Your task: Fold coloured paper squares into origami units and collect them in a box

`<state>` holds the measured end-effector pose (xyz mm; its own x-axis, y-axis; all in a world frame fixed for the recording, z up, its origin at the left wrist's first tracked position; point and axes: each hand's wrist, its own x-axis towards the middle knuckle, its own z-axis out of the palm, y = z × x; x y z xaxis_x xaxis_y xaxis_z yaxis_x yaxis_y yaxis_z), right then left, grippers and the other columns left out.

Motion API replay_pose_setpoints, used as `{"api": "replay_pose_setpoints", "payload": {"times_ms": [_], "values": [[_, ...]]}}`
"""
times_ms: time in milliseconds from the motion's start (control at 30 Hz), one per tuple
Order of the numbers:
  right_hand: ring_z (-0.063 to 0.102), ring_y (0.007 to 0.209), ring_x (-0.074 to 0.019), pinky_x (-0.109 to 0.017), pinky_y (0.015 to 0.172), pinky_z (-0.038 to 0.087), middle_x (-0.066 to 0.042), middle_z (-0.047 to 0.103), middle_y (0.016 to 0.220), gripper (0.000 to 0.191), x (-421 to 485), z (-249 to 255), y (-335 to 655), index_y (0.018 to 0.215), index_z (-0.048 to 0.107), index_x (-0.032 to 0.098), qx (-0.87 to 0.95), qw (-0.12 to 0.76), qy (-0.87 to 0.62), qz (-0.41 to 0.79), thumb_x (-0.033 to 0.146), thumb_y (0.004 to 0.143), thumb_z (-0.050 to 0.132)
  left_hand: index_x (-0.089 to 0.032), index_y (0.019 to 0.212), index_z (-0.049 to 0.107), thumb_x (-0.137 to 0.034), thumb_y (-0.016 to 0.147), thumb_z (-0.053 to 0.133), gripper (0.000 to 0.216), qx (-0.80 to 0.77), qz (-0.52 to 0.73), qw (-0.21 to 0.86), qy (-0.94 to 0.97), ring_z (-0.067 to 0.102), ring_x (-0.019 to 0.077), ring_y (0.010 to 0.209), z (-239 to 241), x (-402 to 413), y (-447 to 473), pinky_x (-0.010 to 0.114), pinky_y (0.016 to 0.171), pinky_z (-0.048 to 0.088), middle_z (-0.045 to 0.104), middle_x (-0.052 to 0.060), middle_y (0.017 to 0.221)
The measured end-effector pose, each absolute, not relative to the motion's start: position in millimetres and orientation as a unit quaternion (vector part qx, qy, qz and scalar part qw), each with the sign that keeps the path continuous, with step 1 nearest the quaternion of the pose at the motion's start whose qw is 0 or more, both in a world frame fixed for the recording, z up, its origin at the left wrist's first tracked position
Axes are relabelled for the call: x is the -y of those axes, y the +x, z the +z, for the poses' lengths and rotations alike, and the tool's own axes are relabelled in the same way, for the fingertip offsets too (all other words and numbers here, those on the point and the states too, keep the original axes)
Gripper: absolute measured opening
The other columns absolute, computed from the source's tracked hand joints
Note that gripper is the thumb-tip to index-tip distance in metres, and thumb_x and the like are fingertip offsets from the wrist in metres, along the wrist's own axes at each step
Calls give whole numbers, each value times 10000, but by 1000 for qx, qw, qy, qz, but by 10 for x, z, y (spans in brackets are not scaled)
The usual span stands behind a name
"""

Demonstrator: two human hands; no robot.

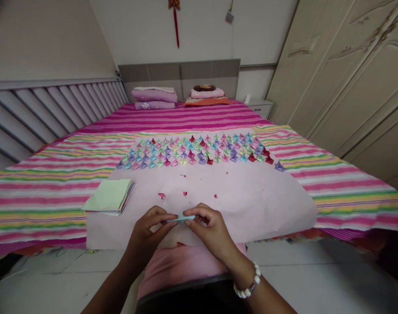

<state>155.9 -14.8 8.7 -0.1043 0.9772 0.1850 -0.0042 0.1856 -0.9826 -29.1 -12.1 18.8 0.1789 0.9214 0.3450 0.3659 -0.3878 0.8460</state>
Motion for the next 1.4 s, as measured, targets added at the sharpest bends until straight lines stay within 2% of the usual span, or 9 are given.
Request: {"api": "replay_pose_setpoints", "payload": {"times_ms": [100, 200, 500, 767, 933, 1233, 1400], "values": [[487, 664, -139, -279, 616, 386, -3, 561, 713, 95, 147, 100, 1562, 817, 739, 206, 585, 510, -432, 460, 233, 749, 679, -210, 818, 739, -194, 767, 667, 89, -452, 459, 295, 705, 612, 161, 782, 173, 113, -264, 266, 702, 488, 617, 31, 807], [489, 673, -147, -284, 622, 380, -5, 542, 702, 89, 147, 112, 1558, 795, 737, 199, 595, 501, -430, 458, 237, 760, 665, -198, 870, 718, -190, 781, 651, 112, -436, 449, 301, 719, 628, 180, 841, 154, 105, -228, 299, 769, 486, 675, 45, 869], [519, 670, -145, -284, 646, 394, -8, 571, 707, 123, 126, 122, 1511, 683, 694, 178, 578, 520, -413, 475, 288, 700, 748, -202, 758, 709, -254, 831, 587, 151, -448, 409, 301, 736, 602, 177, 729, 164, 137, -186, 296, 695, 450, 674, 26, 729], [519, 645, -121, -260, 640, 382, 11, 594, 672, 194, 96, 117, 1489, 635, 700, 165, 479, 535, -399, 570, 335, 642, 792, -202, 567, 660, -363, 694, 717, 213, -517, 420, 404, 628, 568, 153, 621, 118, 78, -264, 241, 623, 430, 616, -18, 589], [499, 585, -108, -257, 617, 372, 18, 616, 626, 240, 74, 62, 1476, 640, 681, 157, 417, 536, -388, 623, 349, 590, 815, -200, 595, 683, -391, 706, 689, 220, -513, 408, 434, 618, 567, 165, 656, 120, 70, -271, 248, 650, 424, 641, -7, 628], [453, 574, -109, -245, 606, 349, 33, 556, 542, 107, 85, 81, 1481, 556, 637, 162, 379, 569, -407, 606, 218, 616, 706, -187, 567, 672, -475, 707, 647, 320, -536, 381, 450, 603, 551, 175, 635, 96, 41, -253, 253, 606, 423, 624, 4, 582], [461, 584, -117, -250, 612, 352, 28, 552, 536, 124, 85, 77, 1479, 552, 632, 165, 379, 572, -423, 592, 239, 634, 689, -174, 618, 698, -463, 682, 646, 300, -524, 377, 497, 580, 566, 183, 645, 40, 18, -192, 272, 619, 433, 655, 25, 606]]}}
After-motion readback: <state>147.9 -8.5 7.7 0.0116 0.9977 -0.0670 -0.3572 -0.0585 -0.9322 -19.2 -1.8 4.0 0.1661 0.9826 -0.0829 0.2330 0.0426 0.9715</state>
